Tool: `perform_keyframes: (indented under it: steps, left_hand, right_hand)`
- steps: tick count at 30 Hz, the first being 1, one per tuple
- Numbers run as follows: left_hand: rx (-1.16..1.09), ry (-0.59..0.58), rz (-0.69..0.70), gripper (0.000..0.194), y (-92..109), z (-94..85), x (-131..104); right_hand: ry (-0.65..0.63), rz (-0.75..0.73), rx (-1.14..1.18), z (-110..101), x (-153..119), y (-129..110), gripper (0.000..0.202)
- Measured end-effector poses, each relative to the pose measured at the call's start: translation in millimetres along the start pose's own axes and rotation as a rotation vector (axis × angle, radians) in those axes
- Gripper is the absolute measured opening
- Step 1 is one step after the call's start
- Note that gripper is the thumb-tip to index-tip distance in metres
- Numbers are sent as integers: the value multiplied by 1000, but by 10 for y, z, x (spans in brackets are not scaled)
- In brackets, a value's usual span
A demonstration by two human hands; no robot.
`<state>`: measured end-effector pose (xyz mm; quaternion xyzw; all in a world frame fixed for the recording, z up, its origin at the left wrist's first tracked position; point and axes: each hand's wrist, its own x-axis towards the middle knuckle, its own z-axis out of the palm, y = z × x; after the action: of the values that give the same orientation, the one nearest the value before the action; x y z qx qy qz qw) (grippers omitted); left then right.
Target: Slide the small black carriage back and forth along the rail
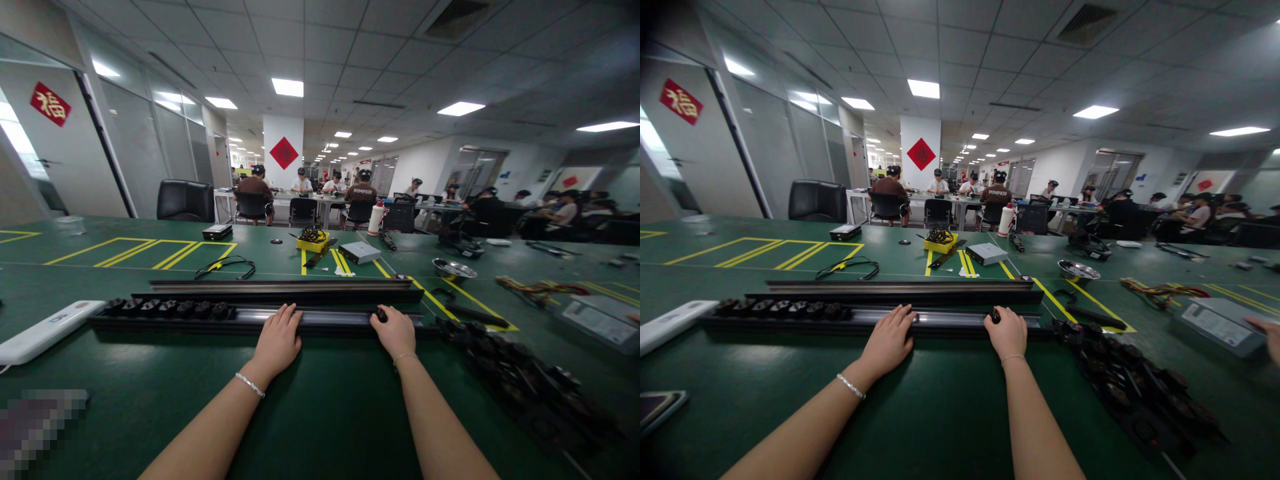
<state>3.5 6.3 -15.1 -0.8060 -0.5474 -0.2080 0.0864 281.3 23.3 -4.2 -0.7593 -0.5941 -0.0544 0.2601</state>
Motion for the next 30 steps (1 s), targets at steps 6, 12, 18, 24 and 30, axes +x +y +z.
perform_keyframes:
  steps: [6,12,18,24,30]
  left_hand:
    - [-9,-8,-9,49,4,-9,2]
    - [3,-7,-5,49,-3,9,5]
    - [4,-1,-7,49,-2,12,2]
    - [-2,-16,-17,50,5,-2,2]
    - [-3,-17,-13,49,0,8,4]
  right_hand:
    - [9,-5,-12,23,8,17,42]
    - [2,10,-5,13,0,0,40]
    - [14,19,1,11,5,-1,40]
    - [20,36,15,8,-6,0,39]
    - [33,54,34,2,-41,-21,36]
